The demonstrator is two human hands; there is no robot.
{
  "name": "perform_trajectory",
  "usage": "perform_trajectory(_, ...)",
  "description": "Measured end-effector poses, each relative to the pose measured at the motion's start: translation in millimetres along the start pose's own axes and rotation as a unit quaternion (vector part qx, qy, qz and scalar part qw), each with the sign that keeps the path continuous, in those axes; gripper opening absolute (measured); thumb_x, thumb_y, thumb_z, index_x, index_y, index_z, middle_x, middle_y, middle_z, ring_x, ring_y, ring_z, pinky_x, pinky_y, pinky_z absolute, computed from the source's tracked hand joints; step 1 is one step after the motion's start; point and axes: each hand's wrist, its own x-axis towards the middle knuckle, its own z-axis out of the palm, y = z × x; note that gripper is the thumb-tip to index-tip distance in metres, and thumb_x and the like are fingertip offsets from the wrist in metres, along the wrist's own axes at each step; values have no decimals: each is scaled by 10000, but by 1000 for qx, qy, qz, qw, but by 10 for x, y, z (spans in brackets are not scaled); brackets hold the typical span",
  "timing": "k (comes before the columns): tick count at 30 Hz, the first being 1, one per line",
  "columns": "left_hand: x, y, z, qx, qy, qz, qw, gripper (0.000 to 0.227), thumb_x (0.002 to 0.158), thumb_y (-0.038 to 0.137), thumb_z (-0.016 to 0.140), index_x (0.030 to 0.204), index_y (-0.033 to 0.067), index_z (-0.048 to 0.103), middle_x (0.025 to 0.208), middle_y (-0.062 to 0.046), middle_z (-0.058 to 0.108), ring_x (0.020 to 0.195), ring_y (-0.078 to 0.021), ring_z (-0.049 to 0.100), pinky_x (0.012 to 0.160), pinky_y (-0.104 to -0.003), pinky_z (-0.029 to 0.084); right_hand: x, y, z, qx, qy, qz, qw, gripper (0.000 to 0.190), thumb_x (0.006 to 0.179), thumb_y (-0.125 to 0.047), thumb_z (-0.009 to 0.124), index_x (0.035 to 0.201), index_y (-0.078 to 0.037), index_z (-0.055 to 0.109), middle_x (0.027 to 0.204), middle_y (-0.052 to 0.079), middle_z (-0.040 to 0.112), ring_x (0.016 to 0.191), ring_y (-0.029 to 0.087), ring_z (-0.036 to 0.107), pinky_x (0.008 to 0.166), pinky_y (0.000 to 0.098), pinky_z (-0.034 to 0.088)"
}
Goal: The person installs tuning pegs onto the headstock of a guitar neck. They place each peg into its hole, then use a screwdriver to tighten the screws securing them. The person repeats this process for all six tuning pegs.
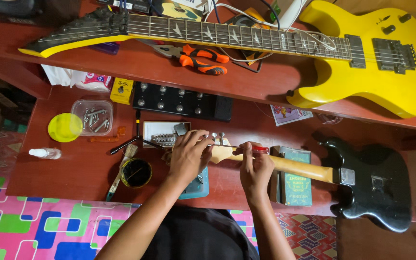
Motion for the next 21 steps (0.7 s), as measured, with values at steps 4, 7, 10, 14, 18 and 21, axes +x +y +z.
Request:
perform_trajectory(4,-21,-26,20,-10,-2,-3,1000,87,919,288,643,932,223,700,1087,21,640,1116,-200,630,823,-342,478,19,-15,19,20,-4,1,1000,297,1083,-252,550,900,-87,717,665,84,751,456,150,641,463,254,529)
perform_trajectory(7,-28,-35,44,-4,0,0,1000,95,920,304,631,936,236,696,1095,31,640,1124,-189,628,830,-333,477,0,-11,9,1,-4,-5,1000,287,1079,-225,558,900,-72,720,661,99,749,461,173,658,447,269,528)
perform_trajectory(10,-28,-33,44,-2,-1,-1,1000,89,910,297,639,935,235,698,1089,26,640,1115,-195,631,823,-339,480,-3,-6,4,3,-11,-1,1000,288,1081,-219,547,904,-64,714,661,110,751,463,193,662,442,284,530)
perform_trajectory(14,-24,-29,30,-4,1,-3,1000,103,924,311,625,938,244,702,1093,40,643,1114,-180,629,827,-326,469,53,-6,-7,5,-30,38,999,310,1088,-241,541,913,-51,713,683,121,753,463,184,646,450,279,525)
perform_trajectory(18,-15,-31,32,-23,-4,-13,1000,112,935,331,633,937,240,700,1085,48,651,1088,-166,636,830,-314,464,228,-62,-25,14,-73,78,994,325,1067,-285,586,903,-50,738,697,127,751,428,190,607,449,296,516)
perform_trajectory(21,-71,-117,118,-5,-9,-4,1000,58,883,272,695,890,234,738,1103,52,674,1080,-163,655,830,-320,474,327,-132,-13,-16,-111,71,991,278,1027,-266,654,904,-43,765,704,136,757,451,233,678,441,317,544)
